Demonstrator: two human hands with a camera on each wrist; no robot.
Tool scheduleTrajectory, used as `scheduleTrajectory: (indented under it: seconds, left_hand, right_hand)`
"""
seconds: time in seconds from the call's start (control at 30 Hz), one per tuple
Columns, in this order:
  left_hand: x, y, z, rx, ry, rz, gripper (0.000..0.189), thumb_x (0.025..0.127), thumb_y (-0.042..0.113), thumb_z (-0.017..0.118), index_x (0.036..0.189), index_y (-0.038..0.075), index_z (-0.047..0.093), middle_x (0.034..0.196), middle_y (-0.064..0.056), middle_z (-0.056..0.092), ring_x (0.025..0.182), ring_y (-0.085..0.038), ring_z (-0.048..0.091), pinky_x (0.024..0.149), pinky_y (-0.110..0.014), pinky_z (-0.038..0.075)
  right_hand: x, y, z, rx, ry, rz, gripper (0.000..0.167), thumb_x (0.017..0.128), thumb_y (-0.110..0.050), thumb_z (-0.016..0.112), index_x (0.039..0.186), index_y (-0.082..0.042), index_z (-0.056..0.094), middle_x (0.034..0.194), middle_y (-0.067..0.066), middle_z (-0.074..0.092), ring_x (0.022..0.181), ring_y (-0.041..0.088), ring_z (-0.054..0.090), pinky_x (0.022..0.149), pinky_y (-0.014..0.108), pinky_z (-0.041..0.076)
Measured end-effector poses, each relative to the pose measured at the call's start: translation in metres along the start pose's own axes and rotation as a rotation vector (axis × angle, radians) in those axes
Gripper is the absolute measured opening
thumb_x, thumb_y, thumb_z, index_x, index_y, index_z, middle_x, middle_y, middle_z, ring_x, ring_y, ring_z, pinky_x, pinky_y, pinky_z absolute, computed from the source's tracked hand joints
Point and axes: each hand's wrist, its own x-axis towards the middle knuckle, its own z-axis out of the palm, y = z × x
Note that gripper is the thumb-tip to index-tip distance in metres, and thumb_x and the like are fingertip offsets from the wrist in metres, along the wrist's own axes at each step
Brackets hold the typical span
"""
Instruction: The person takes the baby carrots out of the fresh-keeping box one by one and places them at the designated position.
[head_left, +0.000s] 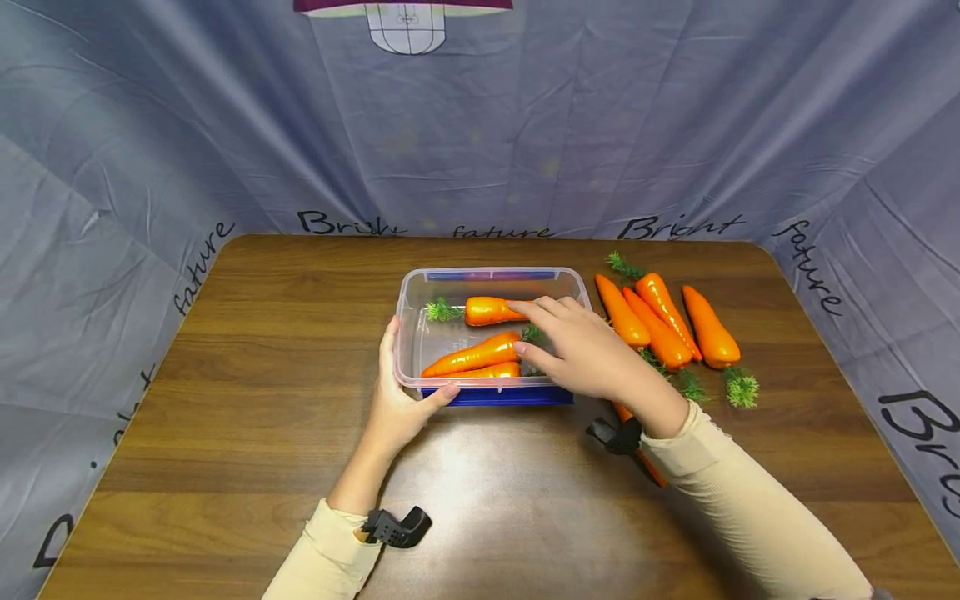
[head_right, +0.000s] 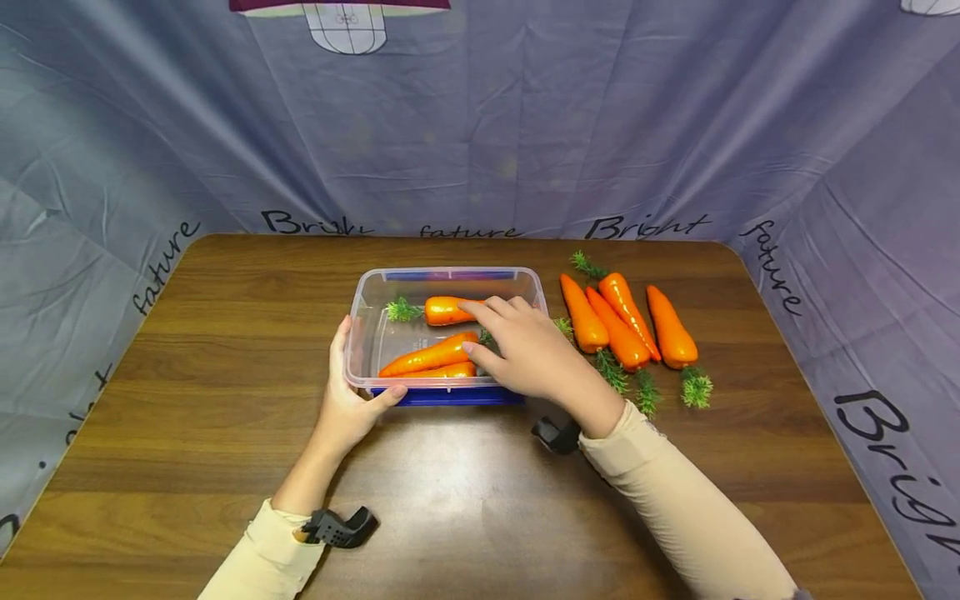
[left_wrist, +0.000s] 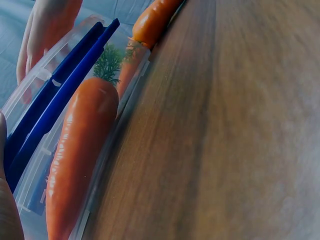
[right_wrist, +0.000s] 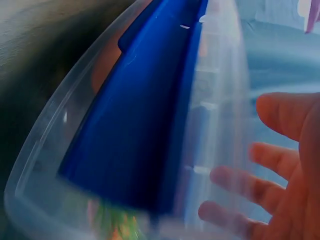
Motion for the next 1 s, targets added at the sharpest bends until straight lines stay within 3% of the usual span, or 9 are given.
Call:
scheduleTrajectory:
  seconds: [0.23,0.53,0.87,1.0]
  left_hand:
    - [0.001,0.002,0.001,-0.008,-0.007,0.004,0.116,0.072,0.006,0.086,0.159,0.015,0.010,0.166,-0.013,0.016,0.147,-0.040,0.028,0.121,-0.054,0.024]
    - [0.001,0.001,0.001,-0.006,-0.009,0.002,0.115,0.073,0.006,0.085,0.159,0.015,0.010,0.166,-0.013,0.016,0.147,-0.039,0.028,0.121,-0.054,0.024]
    - [0.000,0.001,0.000,-0.012,-0.013,-0.005,0.115,0.073,0.005,0.085,0.159,0.014,0.009,0.166,-0.013,0.015,0.147,-0.040,0.027,0.120,-0.055,0.025]
    - [0.001,-0.009,0.000,-0.017,-0.011,0.005,0.116,0.073,0.007,0.086,0.159,0.020,0.009,0.166,-0.006,0.015,0.148,-0.036,0.027,0.120,-0.053,0.027]
  right_hand:
    - [0.029,-0.001,0.013,0.076,-0.160,0.016,0.057,0.101,-0.045,0.051,0.152,-0.022,0.040,0.152,0.006,0.045,0.139,0.033,0.042,0.113,0.055,0.035]
    - [0.048,-0.001,0.029,0.180,-0.253,-0.038,0.055,0.100,-0.035,0.055,0.149,-0.013,0.045,0.150,0.008,0.049,0.139,0.025,0.045,0.116,0.046,0.037]
    - [0.059,-0.004,0.040,0.058,-0.334,0.002,0.063,0.096,-0.048,0.058,0.150,-0.018,0.045,0.153,0.005,0.047,0.143,0.030,0.041,0.114,0.059,0.033]
    - [0.062,-0.005,0.042,0.062,-0.342,0.005,0.061,0.096,-0.047,0.059,0.149,-0.019,0.046,0.153,0.005,0.047,0.144,0.029,0.040,0.117,0.056,0.030]
